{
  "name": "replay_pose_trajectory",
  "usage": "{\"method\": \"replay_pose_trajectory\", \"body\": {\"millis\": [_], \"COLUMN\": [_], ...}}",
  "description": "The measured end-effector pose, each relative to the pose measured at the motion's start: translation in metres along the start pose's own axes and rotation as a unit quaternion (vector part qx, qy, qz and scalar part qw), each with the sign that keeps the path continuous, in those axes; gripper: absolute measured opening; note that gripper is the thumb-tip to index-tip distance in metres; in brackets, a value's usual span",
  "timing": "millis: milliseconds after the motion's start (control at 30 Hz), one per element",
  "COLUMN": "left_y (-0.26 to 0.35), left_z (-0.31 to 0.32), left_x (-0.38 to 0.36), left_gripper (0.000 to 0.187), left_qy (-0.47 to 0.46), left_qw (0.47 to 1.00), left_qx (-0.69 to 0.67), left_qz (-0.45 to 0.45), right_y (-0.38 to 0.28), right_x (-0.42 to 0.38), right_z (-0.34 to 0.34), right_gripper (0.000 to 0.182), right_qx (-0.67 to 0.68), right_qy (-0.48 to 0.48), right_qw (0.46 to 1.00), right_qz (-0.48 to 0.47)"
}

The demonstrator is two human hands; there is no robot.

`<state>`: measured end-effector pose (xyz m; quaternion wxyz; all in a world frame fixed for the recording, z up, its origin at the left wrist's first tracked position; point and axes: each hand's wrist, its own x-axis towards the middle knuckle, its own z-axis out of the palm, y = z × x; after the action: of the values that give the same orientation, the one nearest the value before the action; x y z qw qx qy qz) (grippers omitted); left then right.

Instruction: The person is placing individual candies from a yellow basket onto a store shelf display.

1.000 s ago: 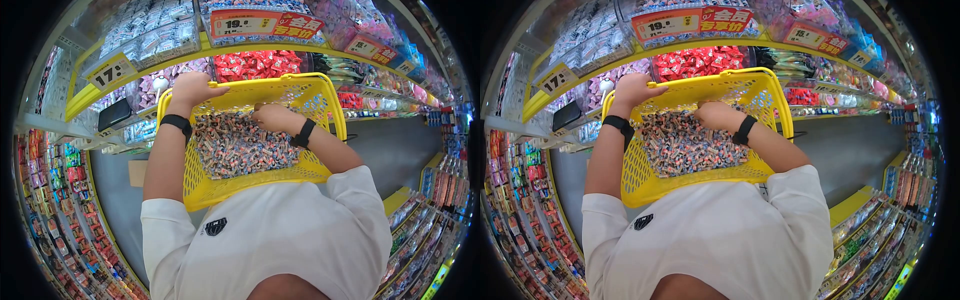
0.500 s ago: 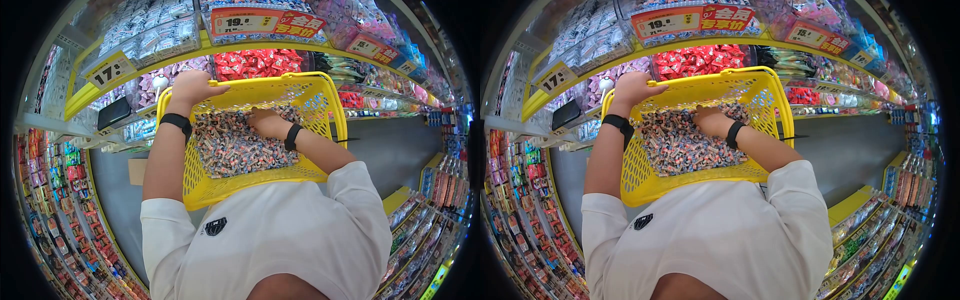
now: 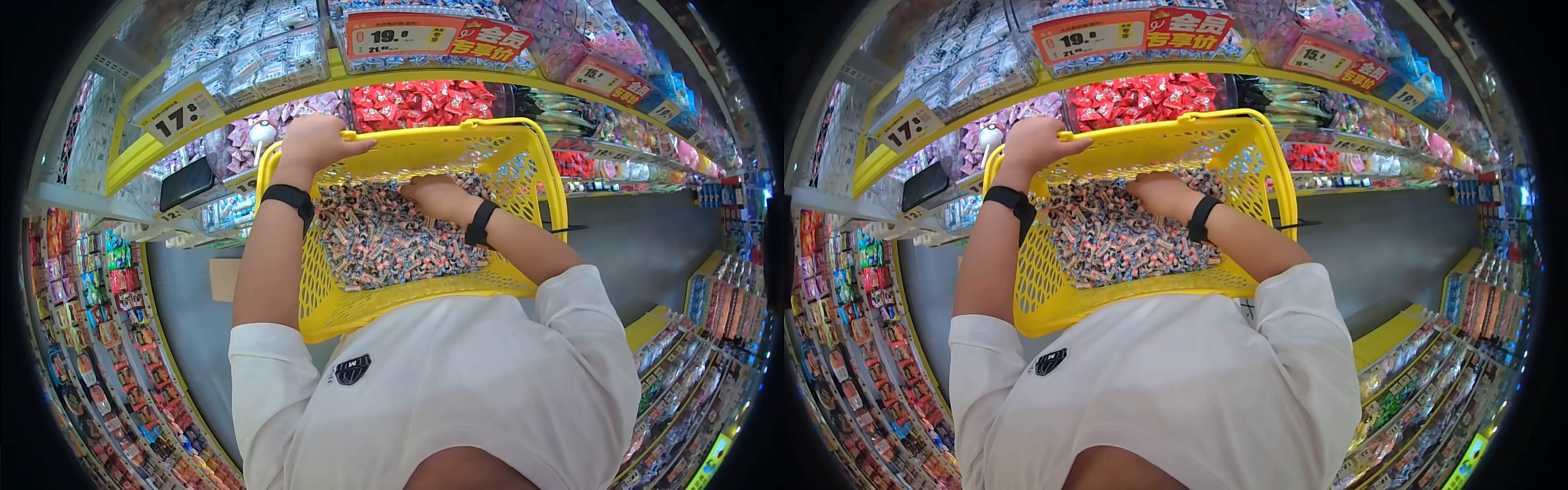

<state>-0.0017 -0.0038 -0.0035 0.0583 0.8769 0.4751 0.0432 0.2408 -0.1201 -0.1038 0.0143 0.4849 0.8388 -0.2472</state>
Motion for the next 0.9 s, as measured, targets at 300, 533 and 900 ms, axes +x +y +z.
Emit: {"method": "replay_pose_trajectory", "body": {"millis": [300,533,900], "left_y": [0.000,-0.002,0.000], "left_z": [0.000,0.004,-0.001], "left_x": [0.002,0.002,0.000], "left_gripper": [0.072,0.072,0.070], "left_qy": [-0.017,0.004,-0.007], "left_qw": [1.000,1.000,1.000], "left_qx": [0.007,0.002,0.002], "left_qz": [-0.006,0.005,0.000], "right_y": [-0.011,-0.039,-0.048], "right_x": [-0.002,-0.020,-0.055], "right_z": [-0.035,-0.125,-0.267], "right_gripper": [0.017,0.021,0.010], "right_qx": [0.106,0.152,0.087], "right_qy": [-0.020,0.178,0.399], "right_qw": [0.994,0.964,0.900], "right_qz": [-0.018,-0.126,-0.151]}}
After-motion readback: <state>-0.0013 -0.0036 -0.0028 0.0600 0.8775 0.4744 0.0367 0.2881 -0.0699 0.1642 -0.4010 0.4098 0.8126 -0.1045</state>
